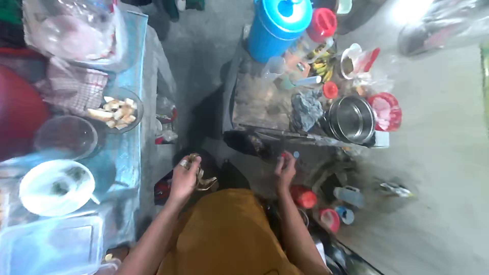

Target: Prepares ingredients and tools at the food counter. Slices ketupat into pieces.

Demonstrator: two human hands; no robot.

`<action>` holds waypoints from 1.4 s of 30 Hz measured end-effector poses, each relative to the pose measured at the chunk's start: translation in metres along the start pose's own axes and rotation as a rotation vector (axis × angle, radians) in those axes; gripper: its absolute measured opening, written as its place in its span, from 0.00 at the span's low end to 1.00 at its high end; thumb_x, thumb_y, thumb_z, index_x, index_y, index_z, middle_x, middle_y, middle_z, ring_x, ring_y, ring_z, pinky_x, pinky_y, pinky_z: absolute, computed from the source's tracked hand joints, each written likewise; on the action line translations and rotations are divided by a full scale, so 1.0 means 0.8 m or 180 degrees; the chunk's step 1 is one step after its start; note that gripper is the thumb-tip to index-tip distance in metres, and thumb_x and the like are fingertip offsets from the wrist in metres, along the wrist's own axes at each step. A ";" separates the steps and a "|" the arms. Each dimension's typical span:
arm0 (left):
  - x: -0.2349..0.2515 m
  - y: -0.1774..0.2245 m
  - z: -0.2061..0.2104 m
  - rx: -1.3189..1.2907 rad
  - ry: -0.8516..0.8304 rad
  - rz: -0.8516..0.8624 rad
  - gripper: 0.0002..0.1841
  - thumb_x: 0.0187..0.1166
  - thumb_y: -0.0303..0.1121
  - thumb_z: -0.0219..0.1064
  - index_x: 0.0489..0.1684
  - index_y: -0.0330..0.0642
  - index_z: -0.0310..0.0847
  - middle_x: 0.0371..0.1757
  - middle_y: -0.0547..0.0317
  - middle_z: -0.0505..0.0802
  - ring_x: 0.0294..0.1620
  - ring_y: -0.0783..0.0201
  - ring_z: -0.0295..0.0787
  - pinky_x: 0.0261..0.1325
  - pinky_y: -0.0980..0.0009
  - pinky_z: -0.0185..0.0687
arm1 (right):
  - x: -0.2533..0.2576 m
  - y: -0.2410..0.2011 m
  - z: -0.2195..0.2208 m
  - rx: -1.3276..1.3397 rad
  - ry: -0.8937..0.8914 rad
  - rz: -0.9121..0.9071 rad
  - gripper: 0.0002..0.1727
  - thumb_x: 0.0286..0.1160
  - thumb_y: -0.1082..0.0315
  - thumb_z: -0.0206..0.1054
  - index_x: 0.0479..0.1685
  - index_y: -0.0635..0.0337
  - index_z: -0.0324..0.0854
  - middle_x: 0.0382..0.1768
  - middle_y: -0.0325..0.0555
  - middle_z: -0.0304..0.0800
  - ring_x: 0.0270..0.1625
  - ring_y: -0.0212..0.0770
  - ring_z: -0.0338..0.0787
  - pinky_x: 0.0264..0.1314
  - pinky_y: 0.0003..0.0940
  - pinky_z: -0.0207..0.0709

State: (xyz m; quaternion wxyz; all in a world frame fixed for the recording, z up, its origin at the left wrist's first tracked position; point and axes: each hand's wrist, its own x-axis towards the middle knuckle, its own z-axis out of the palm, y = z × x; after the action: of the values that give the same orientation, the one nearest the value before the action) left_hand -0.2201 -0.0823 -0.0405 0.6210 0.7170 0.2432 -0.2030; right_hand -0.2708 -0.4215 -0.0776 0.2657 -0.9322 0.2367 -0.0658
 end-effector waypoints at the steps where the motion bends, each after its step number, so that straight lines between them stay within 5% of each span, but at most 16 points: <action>1: -0.006 0.000 0.010 0.0076 -0.0117 0.0013 0.17 0.87 0.45 0.64 0.55 0.41 0.85 0.37 0.62 0.90 0.31 0.71 0.84 0.37 0.72 0.82 | -0.006 0.022 0.020 -0.0388 -0.0486 0.0383 0.23 0.84 0.70 0.58 0.77 0.65 0.74 0.60 0.62 0.90 0.55 0.56 0.94 0.59 0.56 0.88; 3: -0.019 -0.004 0.030 0.0273 -0.0295 -0.0011 0.17 0.88 0.47 0.62 0.55 0.42 0.86 0.39 0.63 0.91 0.33 0.71 0.85 0.38 0.70 0.83 | 0.000 0.056 0.052 -0.1018 -0.1358 0.1169 0.33 0.74 0.74 0.65 0.83 0.54 0.70 0.71 0.60 0.85 0.63 0.63 0.91 0.61 0.67 0.84; 6: -0.028 -0.006 0.059 0.0395 -0.0259 -0.0151 0.19 0.91 0.48 0.57 0.57 0.42 0.86 0.42 0.62 0.92 0.35 0.71 0.86 0.41 0.69 0.83 | 0.026 0.065 0.052 -0.1069 -0.1631 0.1295 0.25 0.82 0.68 0.61 0.80 0.50 0.73 0.69 0.55 0.87 0.63 0.61 0.91 0.60 0.64 0.85; 10: -0.009 -0.019 0.126 0.0018 0.0025 -0.0321 0.23 0.93 0.50 0.51 0.54 0.39 0.83 0.32 0.58 0.86 0.24 0.66 0.80 0.27 0.68 0.79 | 0.046 0.093 0.029 -0.0920 -0.1850 0.1168 0.20 0.89 0.57 0.53 0.74 0.47 0.78 0.61 0.50 0.93 0.61 0.55 0.93 0.60 0.60 0.86; 15: 0.036 -0.021 0.254 -0.0701 0.0310 -0.0634 0.27 0.94 0.52 0.47 0.58 0.35 0.80 0.33 0.53 0.85 0.25 0.63 0.81 0.31 0.65 0.84 | 0.076 0.145 0.031 0.0230 -0.1610 0.1555 0.33 0.80 0.41 0.68 0.71 0.60 0.80 0.49 0.61 0.93 0.53 0.60 0.93 0.60 0.62 0.83; 18: 0.075 -0.027 0.340 -0.0835 0.0773 -0.0590 0.28 0.93 0.53 0.49 0.63 0.33 0.78 0.42 0.46 0.87 0.36 0.58 0.85 0.42 0.58 0.86 | 0.115 0.182 0.050 0.0524 -0.2091 0.1472 0.35 0.75 0.39 0.72 0.66 0.62 0.83 0.51 0.62 0.92 0.56 0.59 0.91 0.64 0.62 0.81; 21: 0.109 -0.033 0.408 -0.0671 0.1015 -0.0418 0.28 0.94 0.51 0.50 0.71 0.31 0.75 0.58 0.37 0.88 0.58 0.50 0.87 0.65 0.50 0.82 | 0.149 0.204 0.060 0.0802 -0.2552 0.1157 0.22 0.78 0.50 0.73 0.60 0.58 0.90 0.52 0.53 0.95 0.58 0.49 0.93 0.68 0.52 0.82; 26: 0.155 -0.075 0.475 0.0199 0.1174 0.0488 0.23 0.93 0.40 0.54 0.69 0.25 0.72 0.61 0.34 0.87 0.62 0.49 0.87 0.69 0.55 0.83 | 0.175 0.201 0.053 0.1125 -0.2732 0.1415 0.22 0.85 0.55 0.67 0.67 0.63 0.83 0.57 0.59 0.90 0.60 0.50 0.89 0.69 0.52 0.79; 28: 0.164 -0.104 0.484 0.0852 0.0863 0.0974 0.20 0.90 0.36 0.55 0.62 0.23 0.75 0.65 0.30 0.82 0.67 0.43 0.83 0.73 0.54 0.80 | 0.178 0.199 0.052 0.1391 -0.2724 0.1676 0.22 0.88 0.57 0.64 0.69 0.64 0.80 0.57 0.58 0.89 0.58 0.48 0.88 0.66 0.49 0.80; 30: 0.167 -0.128 0.477 0.1649 0.0241 0.1159 0.21 0.86 0.37 0.56 0.64 0.25 0.78 0.73 0.26 0.77 0.75 0.36 0.76 0.78 0.52 0.76 | 0.179 0.195 0.050 0.1651 -0.2647 0.1955 0.20 0.90 0.58 0.61 0.69 0.63 0.79 0.51 0.53 0.90 0.46 0.42 0.88 0.52 0.42 0.82; 33: 0.171 -0.141 0.467 0.2918 -0.0639 0.0885 0.23 0.88 0.43 0.52 0.71 0.36 0.79 0.83 0.30 0.71 0.83 0.34 0.67 0.82 0.48 0.70 | 0.175 0.193 0.039 0.1919 -0.2601 0.2159 0.18 0.91 0.60 0.60 0.66 0.63 0.79 0.45 0.49 0.90 0.32 0.37 0.83 0.34 0.35 0.79; 36: 0.179 -0.118 0.471 0.3949 -0.1494 0.0523 0.24 0.85 0.38 0.59 0.73 0.32 0.77 0.85 0.34 0.71 0.89 0.34 0.59 0.87 0.42 0.57 | 0.167 0.189 0.027 0.1998 -0.2544 0.2139 0.16 0.90 0.61 0.60 0.64 0.63 0.80 0.40 0.47 0.89 0.26 0.34 0.78 0.28 0.31 0.73; 39: 0.179 -0.080 0.484 0.4387 -0.2014 -0.0102 0.16 0.82 0.30 0.62 0.62 0.31 0.84 0.74 0.38 0.83 0.79 0.37 0.74 0.80 0.41 0.69 | 0.153 0.191 0.021 0.2121 -0.2564 0.2135 0.15 0.90 0.62 0.60 0.62 0.64 0.80 0.39 0.46 0.90 0.25 0.32 0.78 0.27 0.29 0.73; 42: 0.185 -0.057 0.495 0.4516 -0.2016 -0.0969 0.18 0.85 0.35 0.61 0.63 0.30 0.83 0.72 0.36 0.85 0.73 0.37 0.82 0.68 0.38 0.78 | 0.143 0.189 0.007 0.2131 -0.2781 0.1917 0.15 0.91 0.61 0.60 0.60 0.63 0.81 0.40 0.44 0.91 0.27 0.32 0.80 0.29 0.28 0.74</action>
State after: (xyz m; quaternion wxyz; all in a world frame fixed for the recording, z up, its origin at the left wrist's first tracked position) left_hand -0.1249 -0.4545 -0.2222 0.0206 0.8087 -0.0372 -0.5867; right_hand -0.2299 -0.5863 -0.1620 0.6224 -0.6316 0.3251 0.3285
